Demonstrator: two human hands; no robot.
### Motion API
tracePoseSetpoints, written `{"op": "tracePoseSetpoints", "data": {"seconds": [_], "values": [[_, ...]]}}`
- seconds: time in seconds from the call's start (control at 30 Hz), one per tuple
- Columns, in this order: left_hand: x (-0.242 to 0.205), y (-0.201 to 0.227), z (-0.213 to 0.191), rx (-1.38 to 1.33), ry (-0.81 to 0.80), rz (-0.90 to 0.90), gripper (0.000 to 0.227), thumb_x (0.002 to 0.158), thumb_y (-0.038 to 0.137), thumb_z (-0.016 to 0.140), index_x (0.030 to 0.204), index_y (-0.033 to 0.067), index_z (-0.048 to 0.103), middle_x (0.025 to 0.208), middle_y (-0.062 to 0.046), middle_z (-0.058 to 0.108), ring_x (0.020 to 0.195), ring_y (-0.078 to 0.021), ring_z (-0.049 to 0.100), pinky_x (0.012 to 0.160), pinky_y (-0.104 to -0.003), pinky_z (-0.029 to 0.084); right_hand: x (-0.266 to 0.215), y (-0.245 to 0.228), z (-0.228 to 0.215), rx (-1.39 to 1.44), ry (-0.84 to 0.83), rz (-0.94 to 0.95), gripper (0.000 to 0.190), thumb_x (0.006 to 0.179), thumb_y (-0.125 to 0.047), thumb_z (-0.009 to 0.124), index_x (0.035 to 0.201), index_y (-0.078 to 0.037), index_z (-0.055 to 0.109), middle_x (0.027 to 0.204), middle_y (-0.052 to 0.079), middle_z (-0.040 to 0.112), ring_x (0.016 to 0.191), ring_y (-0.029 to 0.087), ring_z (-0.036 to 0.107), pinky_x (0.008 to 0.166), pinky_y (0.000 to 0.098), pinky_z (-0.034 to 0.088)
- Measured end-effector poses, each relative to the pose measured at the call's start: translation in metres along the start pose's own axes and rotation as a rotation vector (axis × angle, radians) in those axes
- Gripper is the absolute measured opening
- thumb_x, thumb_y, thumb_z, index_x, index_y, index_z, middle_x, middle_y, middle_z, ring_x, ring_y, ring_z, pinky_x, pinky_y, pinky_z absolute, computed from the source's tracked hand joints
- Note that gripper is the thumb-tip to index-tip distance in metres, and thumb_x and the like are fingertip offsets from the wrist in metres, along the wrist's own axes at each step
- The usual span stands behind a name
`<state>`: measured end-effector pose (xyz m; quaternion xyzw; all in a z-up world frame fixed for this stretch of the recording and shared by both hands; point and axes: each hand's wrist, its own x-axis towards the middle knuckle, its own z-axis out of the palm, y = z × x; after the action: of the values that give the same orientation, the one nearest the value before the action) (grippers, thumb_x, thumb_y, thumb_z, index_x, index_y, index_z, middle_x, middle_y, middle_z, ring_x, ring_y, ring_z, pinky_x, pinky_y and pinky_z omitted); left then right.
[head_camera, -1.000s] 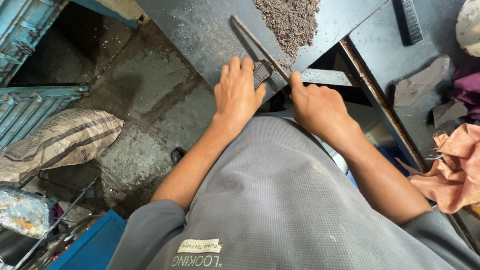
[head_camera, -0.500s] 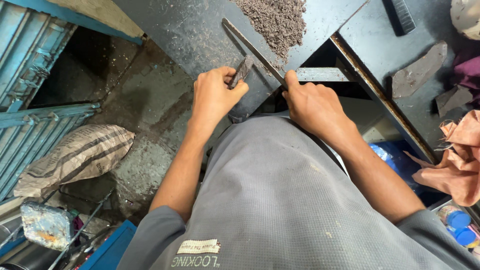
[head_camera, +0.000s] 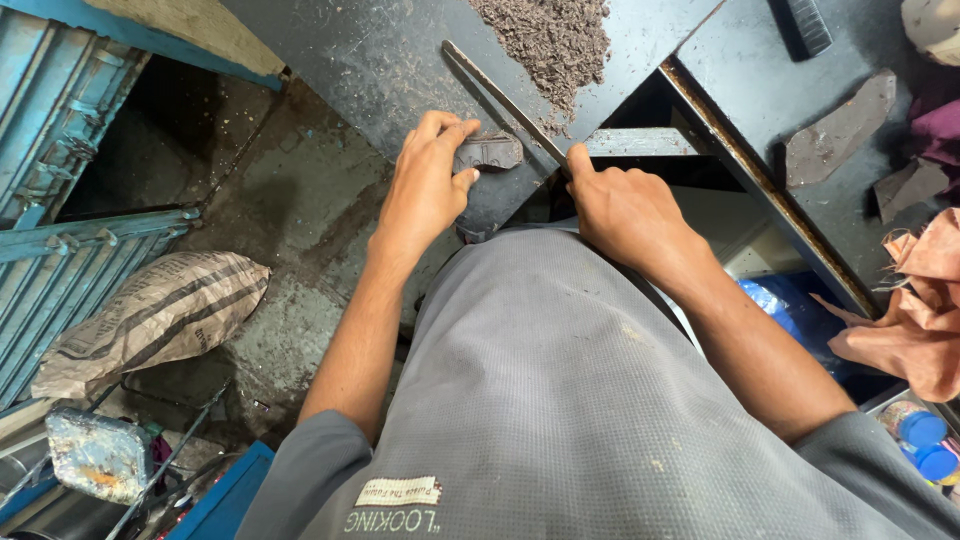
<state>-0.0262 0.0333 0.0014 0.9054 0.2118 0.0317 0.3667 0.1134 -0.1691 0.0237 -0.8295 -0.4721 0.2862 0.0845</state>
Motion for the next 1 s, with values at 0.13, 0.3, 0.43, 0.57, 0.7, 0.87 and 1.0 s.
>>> {"op": "tracePoseSetpoints", "data": {"seconds": [0.13,0.3,0.43,0.57,0.7,0.87,1.0], "values": [[0.002,0.003,-0.001,-0.032,-0.021,-0.097,0.061,0.073,0.003,0.085,0.131,0.0025,0.064,0.117,-0.016,0.059,0.113,-0.0336,0.059,0.101,-0.043,0.046,0.0,0.0,0.001,-0.003,-0.019,0.015,0.023,0.102,-0.02,0.053,0.108,0.0,0.044,0.067,0.026,0.066,0.063,0.047,0.065,0.055,0.0585,0.048],[0.002,0.014,0.0,0.071,-0.038,-0.168,0.044,0.067,0.006,0.089,0.106,0.005,0.069,0.103,-0.011,0.062,0.106,-0.0311,0.061,0.098,-0.042,0.048,0.0,-0.001,-0.002,-0.003,-0.031,0.025,0.023,0.102,-0.021,0.052,0.108,0.0,0.044,0.068,0.026,0.066,0.064,0.047,0.066,0.056,0.0583,0.049],[-0.004,0.017,0.005,0.053,0.078,-0.032,0.037,0.073,0.01,0.09,0.098,0.0032,0.064,0.1,-0.012,0.064,0.1,-0.0337,0.062,0.089,-0.044,0.05,-0.002,-0.005,-0.008,0.006,-0.04,0.024,0.024,0.101,-0.02,0.053,0.11,0.001,0.045,0.069,0.026,0.067,0.065,0.047,0.066,0.058,0.0582,0.05],[-0.005,0.019,0.012,0.092,0.15,0.082,0.032,0.081,0.011,0.085,0.101,0.0014,0.062,0.097,-0.015,0.067,0.092,-0.0355,0.067,0.082,-0.046,0.053,-0.007,-0.011,-0.015,0.004,-0.079,0.034,0.024,0.099,-0.018,0.055,0.113,0.0,0.047,0.071,0.027,0.067,0.067,0.047,0.067,0.061,0.0582,0.05],[-0.008,0.026,0.016,0.111,0.117,0.019,0.027,0.086,0.01,0.08,0.101,-0.002,0.061,0.089,-0.02,0.071,0.082,-0.041,0.071,0.073,-0.048,0.056,-0.009,-0.016,-0.023,-0.015,-0.139,0.068,0.029,0.086,-0.007,0.056,0.112,0.002,0.047,0.074,0.027,0.069,0.07,0.046,0.068,0.063,0.0571,0.052],[-0.007,0.035,0.025,0.225,0.024,-0.053,0.021,0.089,0.007,0.075,0.1,-0.0047,0.062,0.085,-0.026,0.071,0.077,-0.0453,0.072,0.067,-0.052,0.058,-0.004,-0.02,-0.029,-0.042,-0.209,0.105,0.031,0.083,-0.004,0.055,0.111,0.004,0.046,0.075,0.028,0.069,0.071,0.046,0.069,0.065,0.0565,0.054],[-0.004,0.041,0.034,0.337,-0.041,-0.064,0.024,0.072,-0.004,0.075,0.092,-0.0046,0.06,0.081,-0.026,0.072,0.079,-0.0445,0.073,0.068,-0.049,0.06,0.003,-0.02,-0.026,-0.026,-0.182,0.067,0.03,0.085,-0.006,0.055,0.112,0.004,0.045,0.075,0.028,0.069,0.072,0.046,0.07,0.063,0.0565,0.054]]}}
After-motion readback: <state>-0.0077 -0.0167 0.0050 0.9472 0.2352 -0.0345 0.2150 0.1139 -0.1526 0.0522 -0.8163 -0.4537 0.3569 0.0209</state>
